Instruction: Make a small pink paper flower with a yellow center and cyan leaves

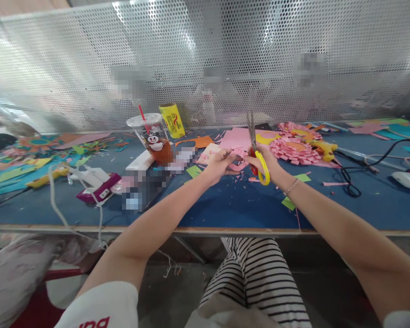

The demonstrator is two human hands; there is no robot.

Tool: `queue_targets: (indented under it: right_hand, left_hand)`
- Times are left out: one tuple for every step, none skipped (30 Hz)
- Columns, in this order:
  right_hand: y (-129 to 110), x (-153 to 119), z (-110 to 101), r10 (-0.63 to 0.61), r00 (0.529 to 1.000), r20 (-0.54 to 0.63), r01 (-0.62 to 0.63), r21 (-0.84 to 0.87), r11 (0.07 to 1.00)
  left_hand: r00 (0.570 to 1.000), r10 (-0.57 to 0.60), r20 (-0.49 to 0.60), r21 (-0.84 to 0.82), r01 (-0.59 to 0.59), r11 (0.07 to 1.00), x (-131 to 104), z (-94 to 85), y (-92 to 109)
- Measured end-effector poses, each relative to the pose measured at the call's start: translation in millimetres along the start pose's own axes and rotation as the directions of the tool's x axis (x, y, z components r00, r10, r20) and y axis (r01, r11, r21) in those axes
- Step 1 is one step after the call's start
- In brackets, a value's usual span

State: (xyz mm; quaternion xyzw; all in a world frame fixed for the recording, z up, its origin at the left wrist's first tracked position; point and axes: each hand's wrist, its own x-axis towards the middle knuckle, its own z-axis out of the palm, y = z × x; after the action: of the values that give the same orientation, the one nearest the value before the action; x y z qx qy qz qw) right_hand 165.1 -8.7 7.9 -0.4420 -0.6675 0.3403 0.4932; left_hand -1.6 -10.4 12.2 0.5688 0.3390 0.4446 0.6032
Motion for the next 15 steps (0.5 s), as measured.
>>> queue_targets:
  right_hand:
    - [-1,-1,-1,0.015,1.000,0.002,-0.015,0.020,1.000]
    - [-3,-1,-1,0.029,1.000,0.007,-0.029,0.049,0.998]
    - [-4,-1,-2,0.041,0.999,0.011,-0.042,0.079,0.996]
    - [-5,-1,-2,0.050,0.999,0.014,-0.051,0.106,0.993]
    - [-6,-1,-3,0.054,0.998,0.011,-0.055,0.128,0.990]
    - [-6,0,-3,0.057,0.998,0.005,-0.057,0.139,0.989]
    - [-6,1,-3,0.060,0.998,-0.005,-0.059,0.141,0.988]
    - [-5,2,-4,0.063,0.998,-0.012,-0.061,0.139,0.988]
    - [-4,2,-4,0.065,0.998,-0.013,-0.063,0.139,0.988]
    - [-3,3,-5,0.062,0.998,-0.010,-0.060,0.138,0.989]
    - [-1,4,-6,0.053,0.999,-0.008,-0.051,0.131,0.990]
    - [1,4,-7,0.035,0.999,-0.005,-0.034,0.120,0.992]
    - [2,5,-8,0.008,1.000,-0.006,-0.008,0.105,0.994]
    - [3,6,-9,-0.022,1.000,-0.009,0.023,0.084,0.996]
    - [4,7,-10,-0.053,0.998,-0.020,0.054,0.063,0.997]
  left_hand:
    - [1.000,-0.013,0.006,-0.016,0.013,1.000,0,-0.3,1]
    - [1.000,-0.023,0.002,-0.031,0.023,0.999,0,-0.9,1]
    - [1.000,-0.029,-0.008,-0.040,0.029,0.999,0,-1.7,1]
    - [0.999,-0.032,-0.025,-0.043,0.031,0.999,1,-2.7,1]
    - [0.998,-0.033,-0.045,-0.037,0.031,0.999,2,-3.9,0]
    - [0.997,-0.032,-0.064,-0.023,0.031,0.999,3,-5.2,-2]
    - [0.997,-0.030,-0.075,-0.005,0.030,1.000,4,-6.4,-3]
    - [0.996,-0.026,-0.080,0.012,0.027,1.000,5,-7.4,-5]
    - [0.996,-0.019,-0.082,0.024,0.021,0.999,7,-8.2,-6]
    - [0.997,-0.008,-0.082,0.030,0.010,0.999,8,-8.8,-8]
    - [0.997,0.005,-0.082,0.029,-0.003,1.000,9,-9.1,-9]
    - [0.996,0.021,-0.083,0.025,-0.019,1.000,9,-9.1,-10]
    - [0.996,0.038,-0.083,0.021,-0.036,0.999,10,-9.0,-10]
    - [0.995,0.054,-0.082,0.018,-0.053,0.998,10,-8.9,-10]
    - [0.994,0.071,-0.080,0.019,-0.069,0.997,10,-8.7,-10]
